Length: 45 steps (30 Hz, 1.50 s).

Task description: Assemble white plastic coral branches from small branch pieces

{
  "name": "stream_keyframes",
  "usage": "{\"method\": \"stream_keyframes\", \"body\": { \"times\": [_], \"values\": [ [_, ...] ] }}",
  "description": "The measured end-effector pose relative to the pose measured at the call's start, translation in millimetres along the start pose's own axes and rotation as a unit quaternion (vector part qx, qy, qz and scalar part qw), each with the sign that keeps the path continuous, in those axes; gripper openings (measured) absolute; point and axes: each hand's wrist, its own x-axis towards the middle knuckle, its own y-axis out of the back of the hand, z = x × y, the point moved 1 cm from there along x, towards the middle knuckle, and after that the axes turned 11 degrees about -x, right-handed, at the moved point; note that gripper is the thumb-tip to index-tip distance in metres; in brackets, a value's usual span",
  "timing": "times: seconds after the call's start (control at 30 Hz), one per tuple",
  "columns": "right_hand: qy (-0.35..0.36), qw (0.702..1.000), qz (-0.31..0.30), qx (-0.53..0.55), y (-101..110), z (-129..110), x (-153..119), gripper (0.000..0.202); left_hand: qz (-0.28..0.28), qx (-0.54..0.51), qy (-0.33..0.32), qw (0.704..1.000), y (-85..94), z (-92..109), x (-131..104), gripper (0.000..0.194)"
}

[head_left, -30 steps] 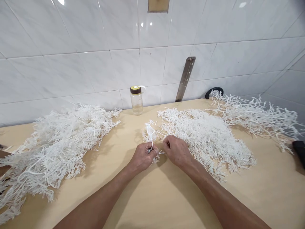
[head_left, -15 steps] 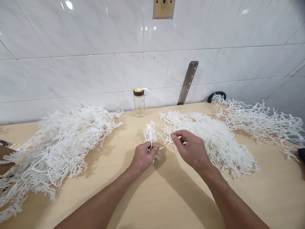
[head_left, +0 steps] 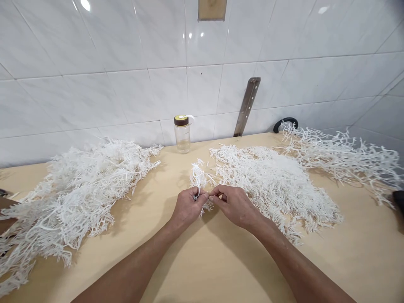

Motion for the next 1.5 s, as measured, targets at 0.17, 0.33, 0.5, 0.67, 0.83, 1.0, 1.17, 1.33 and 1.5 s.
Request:
{"method": "stream_keyframes", "body": {
  "times": [0.17, 0.33, 0.5, 0.67, 0.83, 1.0, 1.17, 1.33, 1.5],
  "values": [
    [0.034, 0.999, 0.033, -0.010, -8.2, 0.0, -1.2, 0.014, 0.007, -0.019, -0.005, 1.000, -0.1, 0.3, 1.2, 0.023],
    [0.115, 0.985, 0.099, -0.087, -16.1, -5.6, -3.7, 0.018, 0.025, -0.064, 0.021, 0.997, -0.1, 1.9, 2.0, 0.022],
    [0.128, 0.982, 0.087, -0.105, -14.5, -15.3, -9.4, 0.020, 0.058, -0.099, 0.025, 0.993, 2.1, 1.7, 6.4, 0.022],
    [0.114, 0.988, 0.105, -0.017, -3.5, -19.6, -10.8, 0.014, 0.082, -0.138, 0.036, 0.986, 9.6, 3.8, 10.3, 0.027],
    [0.008, 0.980, 0.192, 0.040, 8.6, -1.3, -3.2, 0.011, 0.041, -0.132, 0.043, 0.989, 9.5, 5.8, 6.3, 0.035],
    [-0.028, 0.974, 0.223, 0.001, 11.1, 20.1, 2.7, 0.009, 0.032, -0.150, 0.065, 0.986, 8.1, 6.6, 4.7, 0.038],
    [-0.040, 0.938, 0.327, -0.111, 22.4, 30.2, 3.7, 0.017, 0.039, -0.157, 0.066, 0.985, 8.4, 10.3, 3.1, 0.039],
    [-0.068, 0.976, 0.206, 0.003, 20.0, 16.4, 1.4, 0.026, 0.041, -0.174, 0.052, 0.983, 8.4, 14.6, 1.5, 0.042],
    [-0.012, 0.997, 0.043, 0.067, 2.1, -1.2, 0.4, 0.029, 0.037, -0.168, 0.032, 0.985, 7.0, 16.4, 2.1, 0.041]
  ]
}}
